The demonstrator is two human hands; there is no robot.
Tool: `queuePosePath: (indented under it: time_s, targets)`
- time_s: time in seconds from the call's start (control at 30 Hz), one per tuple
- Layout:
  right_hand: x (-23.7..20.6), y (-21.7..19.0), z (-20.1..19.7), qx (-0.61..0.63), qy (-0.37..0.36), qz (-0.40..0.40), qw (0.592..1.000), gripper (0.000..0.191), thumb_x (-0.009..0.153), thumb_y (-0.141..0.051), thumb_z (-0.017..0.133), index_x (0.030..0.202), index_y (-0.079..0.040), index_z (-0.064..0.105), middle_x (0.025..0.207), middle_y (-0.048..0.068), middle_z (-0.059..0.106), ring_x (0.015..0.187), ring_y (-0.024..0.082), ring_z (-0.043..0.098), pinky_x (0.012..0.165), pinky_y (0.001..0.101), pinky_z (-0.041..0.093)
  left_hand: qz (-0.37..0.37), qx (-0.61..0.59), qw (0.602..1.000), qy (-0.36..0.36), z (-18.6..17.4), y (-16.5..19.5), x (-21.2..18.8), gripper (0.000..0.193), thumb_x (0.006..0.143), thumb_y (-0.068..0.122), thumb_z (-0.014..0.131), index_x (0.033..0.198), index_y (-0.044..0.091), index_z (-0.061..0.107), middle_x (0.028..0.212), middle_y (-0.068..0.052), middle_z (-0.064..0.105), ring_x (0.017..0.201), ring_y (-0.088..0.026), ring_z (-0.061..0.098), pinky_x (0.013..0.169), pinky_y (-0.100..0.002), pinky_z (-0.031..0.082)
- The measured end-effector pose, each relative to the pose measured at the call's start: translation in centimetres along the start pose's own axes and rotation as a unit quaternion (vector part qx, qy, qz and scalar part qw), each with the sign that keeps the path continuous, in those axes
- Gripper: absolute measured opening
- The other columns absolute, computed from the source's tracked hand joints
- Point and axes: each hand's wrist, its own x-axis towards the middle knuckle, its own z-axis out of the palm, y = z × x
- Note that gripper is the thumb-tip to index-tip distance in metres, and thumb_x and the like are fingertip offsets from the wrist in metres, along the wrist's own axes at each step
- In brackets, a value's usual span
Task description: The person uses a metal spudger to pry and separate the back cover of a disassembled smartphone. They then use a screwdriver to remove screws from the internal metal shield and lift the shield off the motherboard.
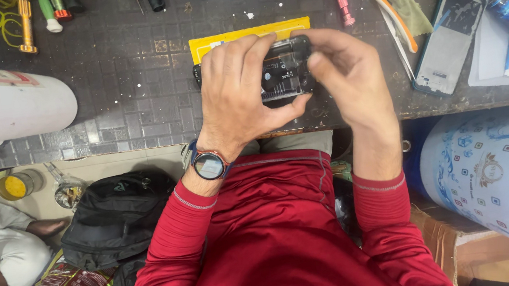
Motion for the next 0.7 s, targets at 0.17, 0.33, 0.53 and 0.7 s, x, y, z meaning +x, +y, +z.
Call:
queuePosePath:
  time_s: [0.17, 0.33, 0.53, 0.7]
  targets:
    - [-2.2, -2.4, 2.6, 0.059, -0.02, -0.048, 0.997, 0.046, 0.097, 0.014, 0.064, 0.142, 0.009, 0.056, 0.131, 0.011, 0.065, 0.118, 0.016, 0.062, 0.104, 0.0307, 0.056, 0.022, -0.034, 0.999, 0.033, 0.1, -0.4, -0.5, 0.092, 0.08, 0.06, 0.088, 0.141, 0.002, 0.051, 0.128, -0.015, 0.056, 0.114, -0.034, 0.057, 0.101, -0.049, 0.044]
    - [-3.8, -4.6, 5.0, 0.052, 0.011, -0.062, 0.997, 0.044, 0.1, 0.017, 0.065, 0.142, 0.01, 0.058, 0.125, 0.009, 0.061, 0.111, 0.013, 0.062, 0.101, 0.0267, 0.054, 0.039, -0.052, 0.997, 0.053, 0.0, -0.8, -1.4, 0.097, 0.084, 0.066, 0.086, 0.144, -0.001, 0.048, 0.129, -0.015, 0.055, 0.117, -0.034, 0.057, 0.105, -0.048, 0.045]
    - [-4.6, -5.5, 6.1, -0.019, 0.04, -0.08, 0.996, 0.037, 0.1, 0.017, 0.065, 0.137, 0.01, 0.061, 0.121, 0.008, 0.06, 0.106, 0.012, 0.061, 0.101, 0.0245, 0.053, 0.051, -0.019, 0.995, 0.086, 0.1, -0.8, -1.8, 0.098, 0.084, 0.067, 0.085, 0.145, -0.001, 0.047, 0.126, -0.015, 0.054, 0.115, -0.034, 0.055, 0.104, -0.049, 0.046]
    - [-3.7, -4.1, 5.3, 0.004, 0.099, -0.059, 0.993, 0.033, 0.105, 0.012, 0.058, 0.137, 0.009, 0.06, 0.129, 0.011, 0.066, 0.117, 0.015, 0.065, 0.112, 0.0275, 0.052, 0.038, 0.055, 0.996, 0.063, -0.1, 0.0, -1.0, 0.1, 0.089, 0.066, 0.087, 0.15, -0.001, 0.046, 0.13, -0.013, 0.058, 0.116, -0.03, 0.058, 0.102, -0.045, 0.046]
